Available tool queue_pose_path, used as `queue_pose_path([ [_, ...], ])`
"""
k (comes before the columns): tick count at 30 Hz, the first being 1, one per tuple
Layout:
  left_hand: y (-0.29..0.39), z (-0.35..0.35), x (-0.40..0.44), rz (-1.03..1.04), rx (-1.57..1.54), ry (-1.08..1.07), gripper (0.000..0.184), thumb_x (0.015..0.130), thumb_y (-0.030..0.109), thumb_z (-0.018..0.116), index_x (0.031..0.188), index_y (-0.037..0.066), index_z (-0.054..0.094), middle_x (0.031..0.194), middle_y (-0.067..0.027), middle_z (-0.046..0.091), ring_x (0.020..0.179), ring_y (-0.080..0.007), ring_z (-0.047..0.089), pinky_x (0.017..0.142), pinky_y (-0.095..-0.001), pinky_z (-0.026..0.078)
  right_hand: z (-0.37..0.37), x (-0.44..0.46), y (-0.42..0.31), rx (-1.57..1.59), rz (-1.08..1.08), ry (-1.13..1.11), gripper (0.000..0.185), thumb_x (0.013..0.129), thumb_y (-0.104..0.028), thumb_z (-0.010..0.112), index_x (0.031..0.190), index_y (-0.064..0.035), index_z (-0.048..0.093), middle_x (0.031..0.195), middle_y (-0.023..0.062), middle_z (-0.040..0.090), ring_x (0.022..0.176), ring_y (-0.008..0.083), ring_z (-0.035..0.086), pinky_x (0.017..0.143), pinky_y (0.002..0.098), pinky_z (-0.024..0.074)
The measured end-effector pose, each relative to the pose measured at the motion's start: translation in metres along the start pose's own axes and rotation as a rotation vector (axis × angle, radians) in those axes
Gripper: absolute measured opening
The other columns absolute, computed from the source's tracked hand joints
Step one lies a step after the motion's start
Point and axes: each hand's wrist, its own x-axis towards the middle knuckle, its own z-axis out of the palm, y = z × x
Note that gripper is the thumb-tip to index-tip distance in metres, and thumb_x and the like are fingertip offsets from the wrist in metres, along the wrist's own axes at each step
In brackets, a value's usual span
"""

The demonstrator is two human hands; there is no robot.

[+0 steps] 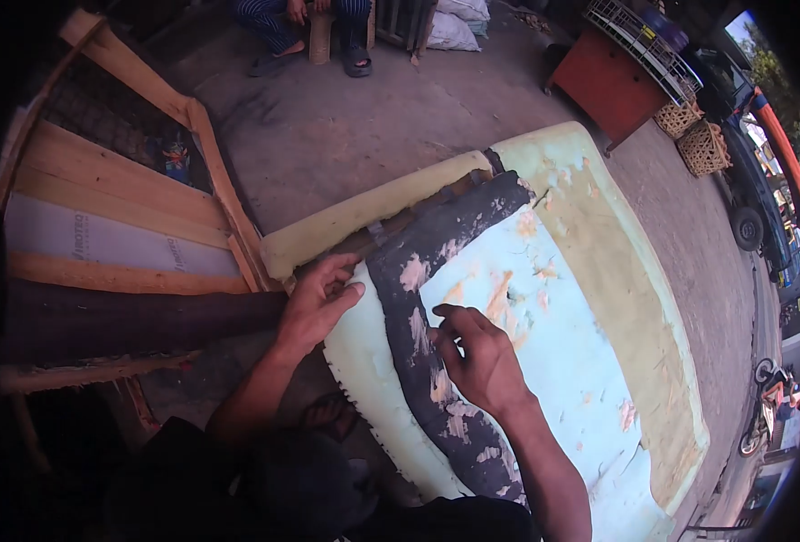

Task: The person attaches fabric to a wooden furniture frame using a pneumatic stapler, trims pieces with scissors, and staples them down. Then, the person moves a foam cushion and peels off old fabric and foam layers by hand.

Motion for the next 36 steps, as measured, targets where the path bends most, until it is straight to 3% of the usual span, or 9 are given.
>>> queue_pose_path([
  [2,0.022,0.008,-0.005,0.009,-0.130,-0.083,0.046,0.093,0.020,0.070,0.130,-0.002,0.056,0.105,-0.0095,0.065,0.096,-0.0147,0.061,0.085,-0.0312,0.051,0.017,0.023,-0.014,-0.007,-0.128,0.082,0.024,0.094,-0.010,0.067,0.114,0.0029,0.064,0.098,0.0164,0.070,0.086,0.0285,0.072,0.073,0.0365,0.0600],
  [6,0.046,0.024,-0.010,-0.024,-0.329,-0.251,0.037,0.096,0.013,0.067,0.128,-0.002,0.056,0.111,-0.0075,0.063,0.096,-0.0102,0.062,0.085,-0.0254,0.051,0.019,0.027,-0.019,0.012,-0.081,0.203,0.026,0.093,-0.012,0.069,0.114,0.0028,0.065,0.104,0.0181,0.071,0.089,0.0291,0.073,0.074,0.0363,0.0604],
  [10,0.048,0.048,-0.013,0.017,-0.295,-0.225,0.034,0.095,0.013,0.067,0.124,-0.002,0.058,0.109,-0.0084,0.064,0.095,-0.0127,0.062,0.085,-0.0277,0.052,0.007,0.011,-0.009,0.019,-0.015,0.233,0.026,0.092,-0.015,0.071,0.112,0.0018,0.067,0.105,0.0189,0.072,0.083,0.0287,0.074,0.073,0.0362,0.0605],
  [16,0.057,0.067,-0.021,0.189,-0.088,-0.230,0.030,0.094,0.012,0.068,0.118,-0.002,0.059,0.104,-0.0085,0.066,0.093,-0.0132,0.063,0.082,-0.0289,0.051,0.001,-0.011,-0.001,0.047,0.002,0.333,0.020,0.094,-0.017,0.069,0.106,-0.0009,0.072,0.089,0.0181,0.073,0.076,0.0278,0.074,0.067,0.0366,0.0583],
  [18,0.059,0.070,-0.022,0.259,-0.010,-0.240,0.029,0.094,0.011,0.068,0.118,-0.003,0.059,0.103,-0.0080,0.066,0.092,-0.0116,0.062,0.083,-0.0277,0.051,0.001,-0.016,-0.001,0.016,-0.034,0.326,0.020,0.092,-0.012,0.067,0.107,0.0018,0.070,0.092,0.0226,0.071,0.078,0.0380,0.072,0.068,0.0417,0.0572],
  [22,0.065,0.076,-0.024,0.248,0.042,-0.201,0.024,0.095,0.014,0.069,0.111,-0.003,0.062,0.094,-0.0063,0.068,0.086,-0.0106,0.062,0.079,-0.0275,0.051,0.002,-0.019,0.004,-0.005,-0.059,0.353,0.019,0.091,-0.010,0.066,0.106,0.0022,0.070,0.090,0.0229,0.070,0.078,0.0393,0.071,0.067,0.0427,0.0566],
  [28,0.060,0.080,-0.029,0.274,0.085,-0.110,0.020,0.097,0.014,0.066,0.107,-0.003,0.062,0.090,-0.0058,0.068,0.081,-0.0100,0.062,0.074,-0.0264,0.050,0.003,-0.022,0.009,0.173,0.047,0.316,0.019,0.089,-0.009,0.067,0.104,0.0014,0.071,0.086,0.0218,0.071,0.074,0.0363,0.072,0.065,0.0397,0.0565],
  [33,0.058,0.076,-0.026,0.323,0.020,-0.082,0.018,0.097,0.014,0.065,0.105,-0.003,0.063,0.090,-0.0043,0.067,0.080,-0.0077,0.061,0.071,-0.0251,0.049,-0.003,-0.019,0.013,0.094,0.050,0.494,0.020,0.087,-0.012,0.067,0.101,0.0014,0.071,0.080,0.0180,0.072,0.070,0.0288,0.072,0.064,0.0366,0.0564],
  [36,0.060,0.067,-0.023,0.299,0.016,0.015,0.016,0.096,0.015,0.065,0.102,0.000,0.063,0.077,-0.0051,0.065,0.067,-0.0110,0.060,0.058,-0.0277,0.048,-0.008,-0.018,0.046,0.141,0.242,0.528,0.016,0.087,-0.010,0.066,0.095,0.0024,0.071,0.079,0.0161,0.072,0.068,0.0216,0.072,0.063,0.0335,0.0552],
])
